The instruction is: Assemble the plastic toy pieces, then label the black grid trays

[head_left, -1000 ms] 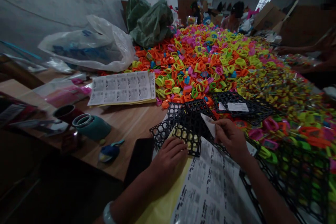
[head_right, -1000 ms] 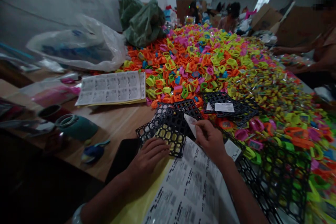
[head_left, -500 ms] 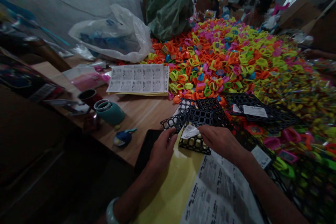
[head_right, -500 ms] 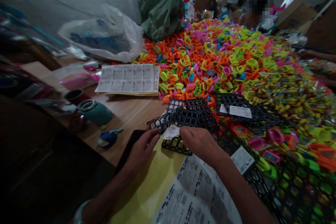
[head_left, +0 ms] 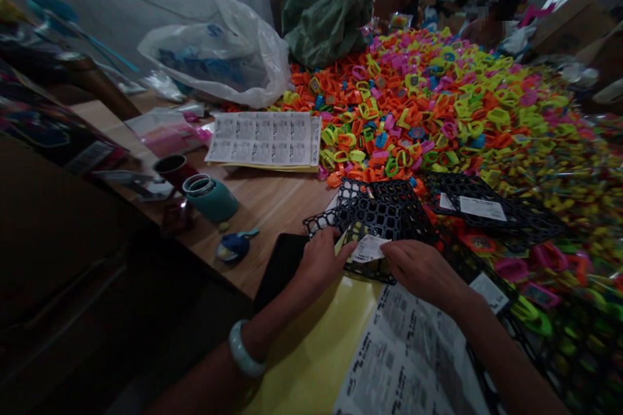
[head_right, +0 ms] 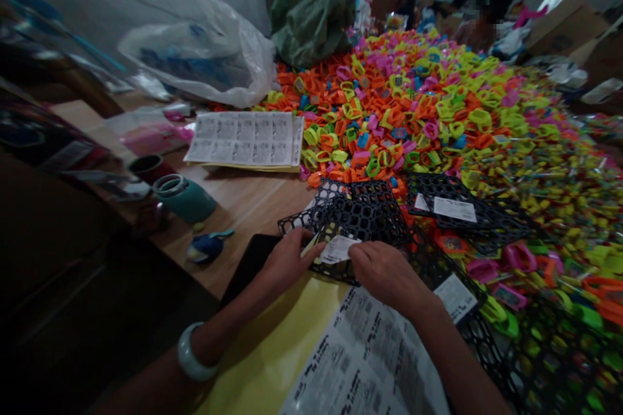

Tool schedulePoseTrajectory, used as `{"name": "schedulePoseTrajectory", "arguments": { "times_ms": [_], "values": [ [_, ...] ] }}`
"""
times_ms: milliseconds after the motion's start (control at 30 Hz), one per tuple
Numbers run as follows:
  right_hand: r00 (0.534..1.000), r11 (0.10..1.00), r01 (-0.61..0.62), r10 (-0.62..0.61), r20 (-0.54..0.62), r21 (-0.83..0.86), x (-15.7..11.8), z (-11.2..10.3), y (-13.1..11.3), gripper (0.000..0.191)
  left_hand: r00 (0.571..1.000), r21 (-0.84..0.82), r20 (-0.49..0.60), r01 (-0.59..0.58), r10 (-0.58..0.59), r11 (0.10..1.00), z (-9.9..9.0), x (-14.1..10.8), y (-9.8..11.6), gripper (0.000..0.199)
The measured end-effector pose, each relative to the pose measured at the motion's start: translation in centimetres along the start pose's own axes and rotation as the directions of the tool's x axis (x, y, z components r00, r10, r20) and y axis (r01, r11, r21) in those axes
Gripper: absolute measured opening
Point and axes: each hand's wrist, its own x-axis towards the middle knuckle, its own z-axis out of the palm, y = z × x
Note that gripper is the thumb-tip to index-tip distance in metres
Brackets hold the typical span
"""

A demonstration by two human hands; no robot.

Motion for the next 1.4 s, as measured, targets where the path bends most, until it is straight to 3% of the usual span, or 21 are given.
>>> {"name": "schedulePoseTrajectory", "arguments": {
  "times_ms": [167, 267, 367, 567, 700, 933, 1033, 1100, 1200, 1267, 1400],
  "values": [
    [0.998, 0.998, -0.015, 0.011, 0.066, 0.055, -0.4, -0.9, -0.9, 0.022, 1.000, 0.118, 0.004, -0.008, 0.008, 0.993, 0.2, 0.0, 0.3, 0.030],
    [0.995, 0.996, -0.080, 0.077, 0.058, 0.049, -0.4, -0.9, -0.9, 0.018, 1.000, 0.131, 0.020, -0.023, 0.020, 0.991, 0.2, -0.2, 0.3, 0.029],
    [0.990, 0.990, -0.140, 0.139, 0.022, 0.015, -0.3, 0.3, -1.0, 0.026, 0.999, 0.159, 0.036, -0.043, 0.038, 0.986, 0.2, -0.4, 0.5, 0.028],
    [0.997, 0.999, -0.049, 0.050, 0.054, -0.015, -0.2, 4.4, -1.5, 0.069, 0.998, 0.302, -0.028, -0.051, 0.062, 0.952, -0.3, -0.2, 0.9, 0.021],
    [0.990, 0.990, -0.131, 0.133, 0.052, -0.053, 0.1, 5.7, -2.5, 0.063, 0.999, 0.235, 0.044, 0.000, -0.010, 0.972, -0.1, 0.1, 0.8, 0.024],
    [0.978, 0.978, -0.209, 0.209, 0.006, -0.018, 1.2, 6.0, -2.8, 0.061, 0.999, 0.249, -0.005, -0.039, 0.042, 0.968, -0.1, 0.2, 1.0, 0.023],
    [0.936, 0.940, -0.342, 0.338, -0.095, -0.024, 0.1, 5.8, -1.9, 0.049, 0.999, 0.171, -0.025, -0.041, 0.045, 0.984, -0.6, 0.3, 0.9, 0.025],
    [0.931, 0.939, -0.342, 0.336, -0.141, -0.023, -0.8, 5.3, -1.4, 0.043, 0.998, 0.052, -0.032, -0.046, 0.047, 0.998, -0.8, 0.6, 0.7, 0.024],
    [0.982, 0.989, -0.151, 0.149, -0.118, -0.008, -1.9, 4.4, -1.3, 0.046, 0.995, -0.139, -0.078, -0.065, 0.054, 0.988, -0.9, 1.3, 0.1, 0.024],
    [0.988, 0.998, -0.062, 0.058, -0.141, -0.021, -2.3, 4.0, -1.5, 0.054, 0.995, -0.246, -0.096, -0.037, 0.014, 0.968, -1.2, 1.7, 0.0, 0.024],
    [0.949, 0.996, 0.032, -0.058, -0.311, -0.087, -2.2, 3.1, -1.6, 0.043, 0.996, -0.508, 0.069, 0.091, -0.064, 0.856, -2.7, 1.9, 1.1, 0.026]
  ]
}}
